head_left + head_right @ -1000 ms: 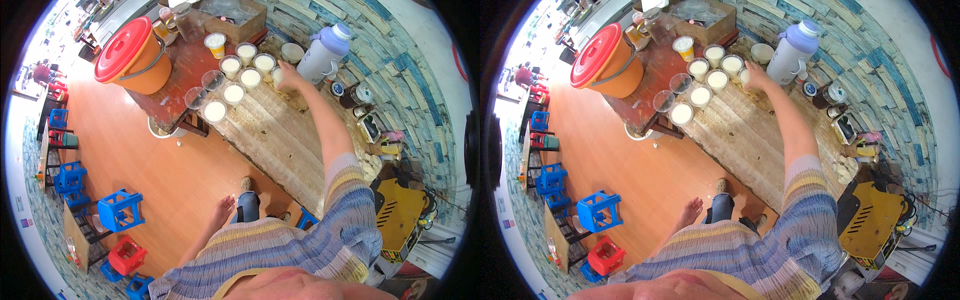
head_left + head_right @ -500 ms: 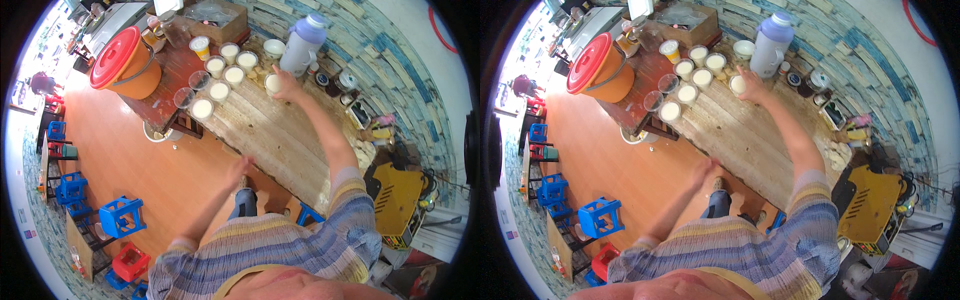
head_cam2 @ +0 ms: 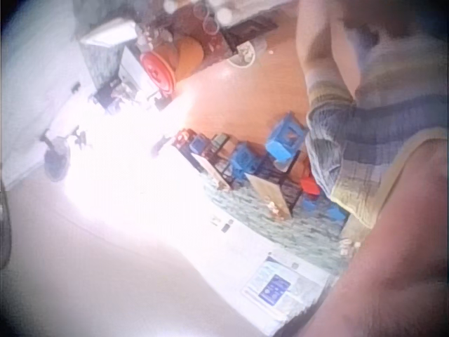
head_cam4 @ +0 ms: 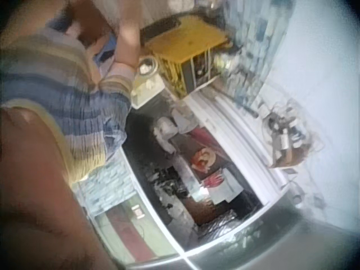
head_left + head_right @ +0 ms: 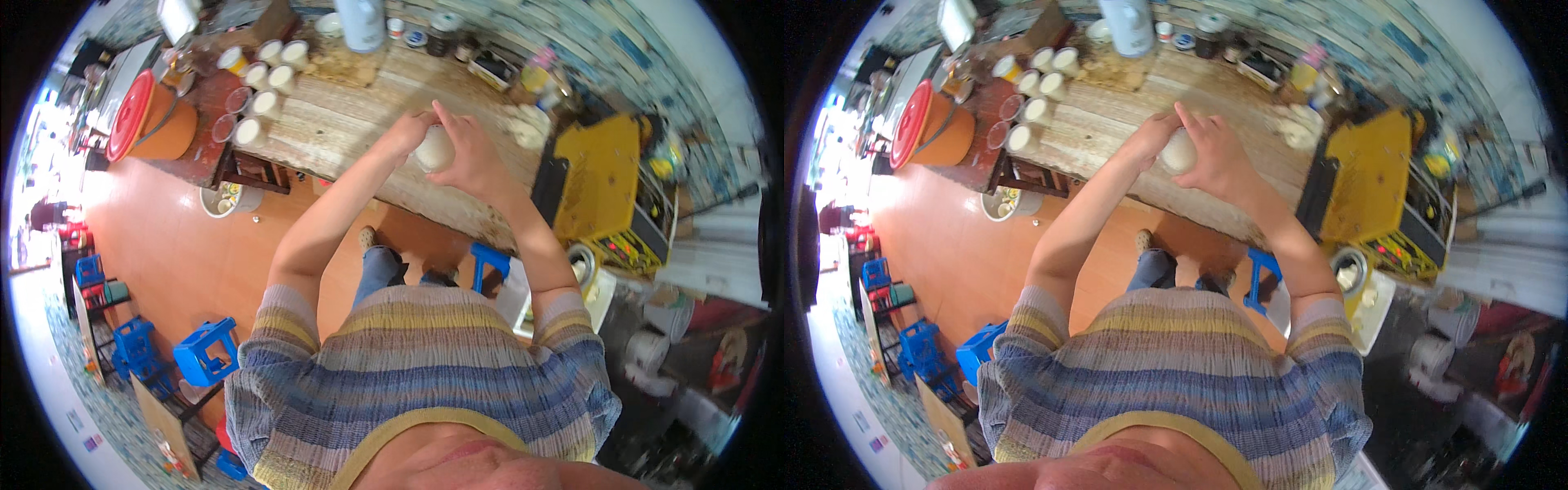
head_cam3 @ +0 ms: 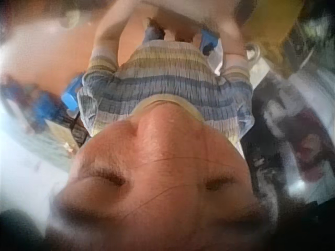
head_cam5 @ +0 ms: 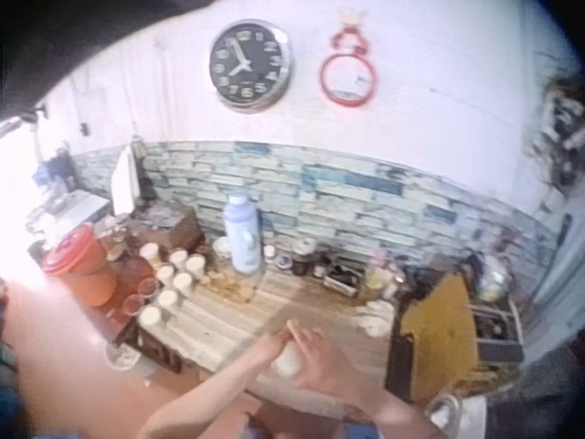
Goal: The person repeatedly picks up small white containers, places them on a yellow sealing machine, and presses down to seal them. The sealed containers are then placed into a white tray. The person handles the containers one at a time throughout the clip.
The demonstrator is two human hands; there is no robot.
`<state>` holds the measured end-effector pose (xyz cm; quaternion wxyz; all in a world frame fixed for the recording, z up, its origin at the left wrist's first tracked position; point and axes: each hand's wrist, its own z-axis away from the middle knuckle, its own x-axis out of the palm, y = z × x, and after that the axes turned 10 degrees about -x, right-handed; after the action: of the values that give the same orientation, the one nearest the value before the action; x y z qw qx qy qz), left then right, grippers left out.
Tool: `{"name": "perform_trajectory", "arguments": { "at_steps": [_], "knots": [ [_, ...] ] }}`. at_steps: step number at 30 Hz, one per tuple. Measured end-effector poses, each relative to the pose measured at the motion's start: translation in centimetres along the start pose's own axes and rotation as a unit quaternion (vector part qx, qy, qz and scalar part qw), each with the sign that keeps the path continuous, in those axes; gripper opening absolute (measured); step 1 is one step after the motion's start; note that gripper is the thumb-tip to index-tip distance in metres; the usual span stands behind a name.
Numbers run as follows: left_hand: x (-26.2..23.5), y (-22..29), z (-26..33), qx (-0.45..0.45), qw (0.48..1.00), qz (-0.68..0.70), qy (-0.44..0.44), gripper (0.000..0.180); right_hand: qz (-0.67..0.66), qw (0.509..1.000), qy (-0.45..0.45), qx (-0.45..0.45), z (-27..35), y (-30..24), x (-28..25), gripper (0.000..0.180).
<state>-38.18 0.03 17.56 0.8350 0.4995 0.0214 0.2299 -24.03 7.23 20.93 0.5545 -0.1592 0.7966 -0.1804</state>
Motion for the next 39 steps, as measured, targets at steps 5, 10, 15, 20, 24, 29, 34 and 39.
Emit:
{"name": "perform_trajectory", "arguments": {
  "at_steps": [5, 10, 15, 20, 24, 29, 34, 39],
  "knots": [
    [11.2, -3.8, 3.6, 0.047, 0.999, 0.01, -0.015, 0.038, -0.012, 0.995, 0.068, 0.07, 11.4, -2.0, -4.3, 0.104],
    [20.1, -9.1, 5.3, 0.042, 0.996, 0.023, -0.071, 0.04, 0.034, 0.987, 0.091, 0.128, 20.8, -3.8, -7.9, 0.099],
    [27.4, -14.0, 7.2, 0.13, 0.99, -0.015, -0.056, 0.045, 0.083, 0.966, 0.109, 0.217, 28.0, -4.4, -10.0, 0.094],
    [31.5, -17.7, 7.9, 0.187, 0.97, -0.133, -0.079, 0.056, 0.112, 0.945, 0.152, 0.266, 33.3, -3.7, -11.5, 0.096],
    [31.9, -18.7, 8.6, 0.15, 0.975, -0.143, -0.075, 0.058, 0.132, 0.935, 0.17, 0.283, 35.9, -1.6, -11.7, 0.095],
    [28.4, -22.5, 5.5, 0.084, 0.994, -0.063, 0.018, 0.045, 0.147, 0.931, 0.172, 0.285, 38.1, 1.6, -10.2, 0.095],
    [24.8, -27.4, 3.8, -0.001, 0.984, -0.175, 0.044, 0.035, 0.118, 0.937, 0.184, 0.272, 39.7, 5.0, -6.8, 0.097],
    [25.1, -28.6, 3.9, -0.102, 0.94, -0.272, -0.181, 0.028, 0.148, 0.938, 0.173, 0.261, 40.4, 6.4, -4.9, 0.1]
  ]
}}
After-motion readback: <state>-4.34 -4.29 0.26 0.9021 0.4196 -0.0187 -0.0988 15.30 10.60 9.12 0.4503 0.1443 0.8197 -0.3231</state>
